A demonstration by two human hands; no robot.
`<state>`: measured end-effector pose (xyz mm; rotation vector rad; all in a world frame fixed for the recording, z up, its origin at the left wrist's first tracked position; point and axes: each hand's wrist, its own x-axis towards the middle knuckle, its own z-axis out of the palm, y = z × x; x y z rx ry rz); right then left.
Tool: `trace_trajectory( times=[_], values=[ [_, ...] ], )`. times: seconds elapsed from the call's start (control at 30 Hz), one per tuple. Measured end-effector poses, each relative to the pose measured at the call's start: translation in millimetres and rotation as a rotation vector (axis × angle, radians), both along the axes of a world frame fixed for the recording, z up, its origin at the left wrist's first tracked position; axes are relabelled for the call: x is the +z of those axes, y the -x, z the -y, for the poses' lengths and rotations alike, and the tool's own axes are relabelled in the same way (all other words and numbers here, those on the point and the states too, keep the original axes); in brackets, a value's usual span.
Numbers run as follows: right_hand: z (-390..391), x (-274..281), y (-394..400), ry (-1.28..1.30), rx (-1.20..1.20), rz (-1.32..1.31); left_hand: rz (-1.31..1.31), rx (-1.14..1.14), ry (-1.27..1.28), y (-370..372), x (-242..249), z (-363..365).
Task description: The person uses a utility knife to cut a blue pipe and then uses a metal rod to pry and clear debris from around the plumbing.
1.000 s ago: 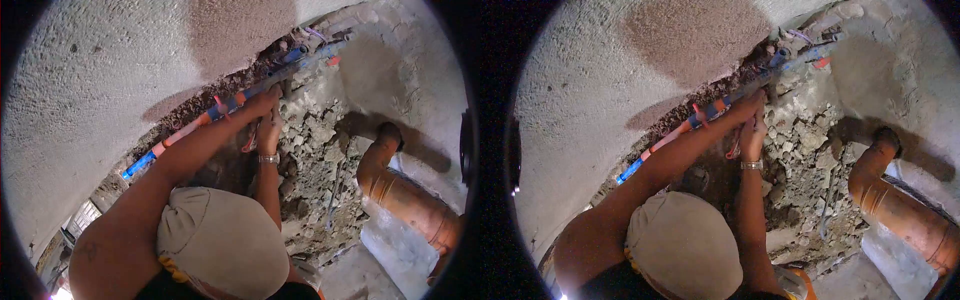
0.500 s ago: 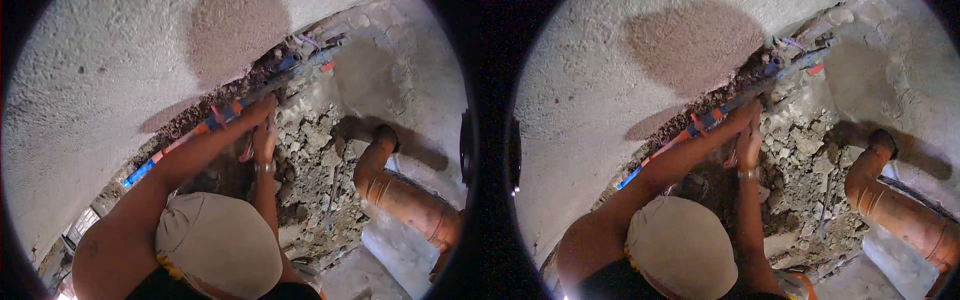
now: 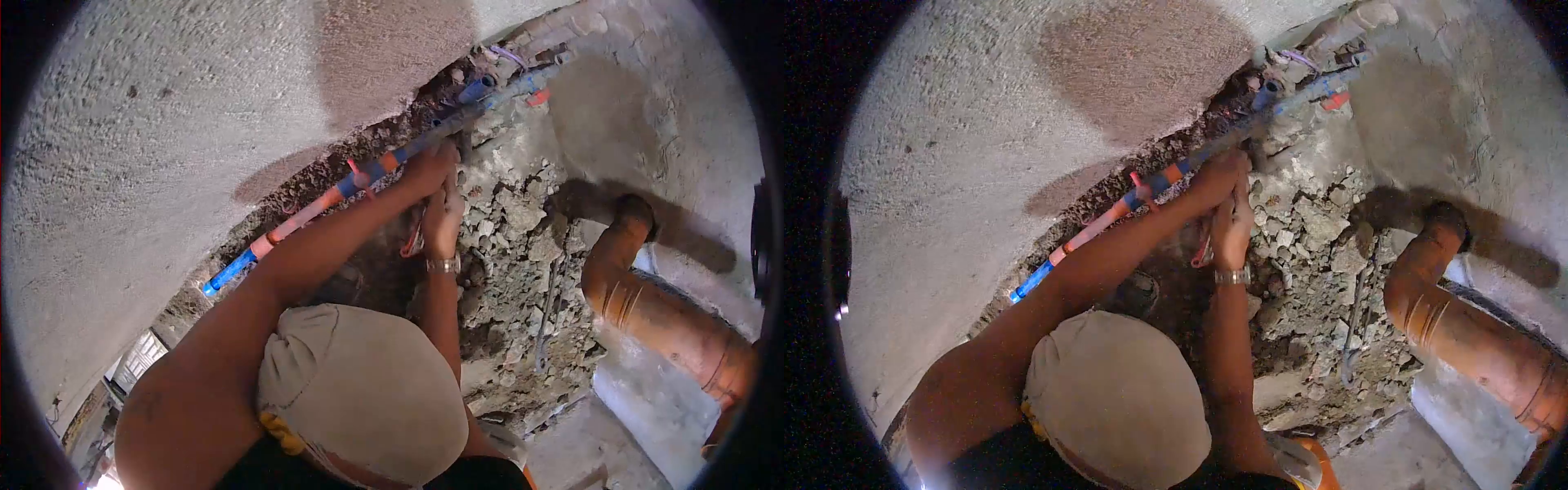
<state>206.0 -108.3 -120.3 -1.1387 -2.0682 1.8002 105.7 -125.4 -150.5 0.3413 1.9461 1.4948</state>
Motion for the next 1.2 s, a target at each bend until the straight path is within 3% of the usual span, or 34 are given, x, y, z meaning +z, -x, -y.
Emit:
trace_trajectory(
  times=[0.1,0.13,0.2,0.27,0.3,0.37,0.4,0.5,0.57,0.7,0.73,0.8,0.9,1.0,1.1,1.17,1.2],
  values=[
    [-1.9,-4.8,8.1,-0.268,0.003,-0.179,-0.001,-0.158,-0.047,6.6,-1.4,0.5],
    [-7.6,-0.9,13.4,-0.33,0.035,-0.183,-0.343,-0.055,-0.053,5.3,-5.9,-4.5],
    [-3.0,9.6,2.0,-0.37,0.067,-0.144,-0.642,0.038,-0.038,-12.3,-10.8,2.1],
    [-6.7,27.7,4.9,-0.011,0.052,0.031,0.154,-0.032,-0.067,4.4,46.3,2.1],
    [-5.5,24.8,-0.3,-0.302,0.092,-0.056,0.147,-0.032,-0.078,1.6,31.7,0.2],
    [-13.0,-14.9,-3.8,-0.332,0.069,-0.084,-0.566,-0.113,-0.179,-0.9,-17.2,-3.2],
    [-11.2,-11.2,-0.2,-0.287,0.057,-0.076,-0.574,-0.113,-0.179,7.6,-22.0,-8.0],
    [-4.3,11.1,9.3,-0.226,0.052,-0.068,-0.277,-0.26,0.012,1.5,-33.2,-9.3],
    [-10.1,-7.3,3.5,-0.17,0.058,-0.061,-0.189,-0.122,0.086,2.7,-8.0,-8.8],
    [-4.1,12.5,10.1,-0.348,0.044,-0.18,-0.118,-0.089,-0.09,11.0,-2.6,-2.5],
    [-1.2,29.2,14.8,-0.394,0.048,-0.219,-0.217,-0.145,-0.082,16.5,-8.6,-6.2],
    [-10.9,1.3,10.7,0.001,0.08,-0.025,-0.289,-0.202,-0.068,-1.1,-21.7,0.1],
    [-2.3,2.3,3.4,-0.232,0.07,-0.073,-0.488,-0.202,0.076,3.7,-20.9,-5.6],
    [-7.6,-6.9,13.2,-0.307,0.067,-0.095,-0.648,-0.026,-0.22,3.1,-20.9,0.1],
    [-12.2,-15.1,18.9,-0.225,0.026,-0.196,-0.661,-0.4,0.222,14.9,-18.6,-9.5],
    [-4.2,13.4,19.6,0.08,-0.034,-0.194,-0.436,-0.391,0.2,16.3,-10.5,-9.2],
    [-3.0,21.0,22.1,0.232,-0.061,-0.201,-0.442,-0.392,0.195,18.0,-12.0,-8.6]
  ],
)
